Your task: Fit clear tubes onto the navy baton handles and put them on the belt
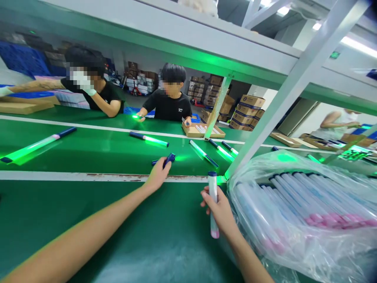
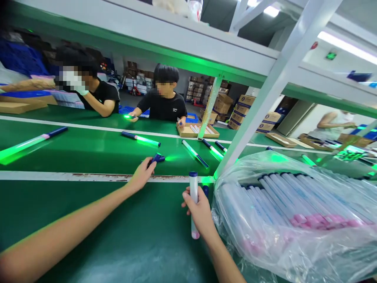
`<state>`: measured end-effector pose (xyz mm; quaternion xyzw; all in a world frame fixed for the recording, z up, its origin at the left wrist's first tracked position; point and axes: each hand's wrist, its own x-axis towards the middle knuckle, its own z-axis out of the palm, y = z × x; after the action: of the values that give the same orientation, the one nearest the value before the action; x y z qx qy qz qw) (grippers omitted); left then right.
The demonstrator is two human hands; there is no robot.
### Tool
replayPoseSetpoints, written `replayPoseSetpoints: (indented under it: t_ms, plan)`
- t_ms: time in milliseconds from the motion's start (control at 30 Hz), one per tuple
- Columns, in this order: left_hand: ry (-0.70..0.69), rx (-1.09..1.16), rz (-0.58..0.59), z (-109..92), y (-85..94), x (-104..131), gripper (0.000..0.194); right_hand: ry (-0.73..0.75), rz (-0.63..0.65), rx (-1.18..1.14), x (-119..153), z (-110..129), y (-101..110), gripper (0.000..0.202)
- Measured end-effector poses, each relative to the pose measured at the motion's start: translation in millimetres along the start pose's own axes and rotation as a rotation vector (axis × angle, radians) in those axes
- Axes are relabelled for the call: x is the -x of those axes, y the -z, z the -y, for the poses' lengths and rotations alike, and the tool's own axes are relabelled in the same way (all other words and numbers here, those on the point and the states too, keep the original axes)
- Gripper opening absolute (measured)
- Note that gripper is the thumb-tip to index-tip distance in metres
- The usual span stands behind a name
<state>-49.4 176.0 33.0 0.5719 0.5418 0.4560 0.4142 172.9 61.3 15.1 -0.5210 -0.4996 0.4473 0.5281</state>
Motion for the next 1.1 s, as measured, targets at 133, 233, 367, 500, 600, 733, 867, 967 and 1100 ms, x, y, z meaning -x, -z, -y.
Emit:
replayPoseSetpoints:
  t_ms: [133,233,367,500,600,733,867,967,1100]
  plan:
    - [0.007,-0.386,0.055,-9.6,14.5,-73.1,0.034,-0.004,-0.025,-0.146,-2.0,-11.8,-2.5,0.046]
    - [0.022,-0.591,0.206,-16.5,3.3,-97.6,0.031,-0.018,0.034,-0.232,5.0,-18.3,-8.6,0.043]
    - [-0.006,-0.730,0.441,-19.8,-40.6,-87.4,0.027,-0.027,0.172,-0.355,11.7,-14.4,-5.6,0.041]
    - [-0.027,-0.641,0.665,-13.1,-92.9,-40.0,0.030,0.034,0.129,-0.553,14.0,-3.2,3.7,0.038]
    - [-0.041,-0.452,0.710,-8.2,-115.7,-4.0,0.035,0.086,0.010,-0.616,13.0,2.2,12.7,0.037]
    - [-0.007,-0.145,0.631,-4.1,-108.1,33.7,0.045,0.223,-0.069,-0.547,13.8,-2.3,19.2,0.037]
    - [0.072,0.143,0.530,5.1,-76.2,74.0,0.043,0.142,0.088,-0.310,22.1,-17.5,7.5,0.034]
    - [0.121,0.305,0.469,14.3,-58.9,103.2,0.043,0.031,0.221,-0.142,27.4,-27.7,0.1,0.034]
    - [0.167,0.487,0.466,23.3,-52.4,125.7,0.046,-0.039,0.235,-0.043,23.4,-23.4,7.6,0.036]
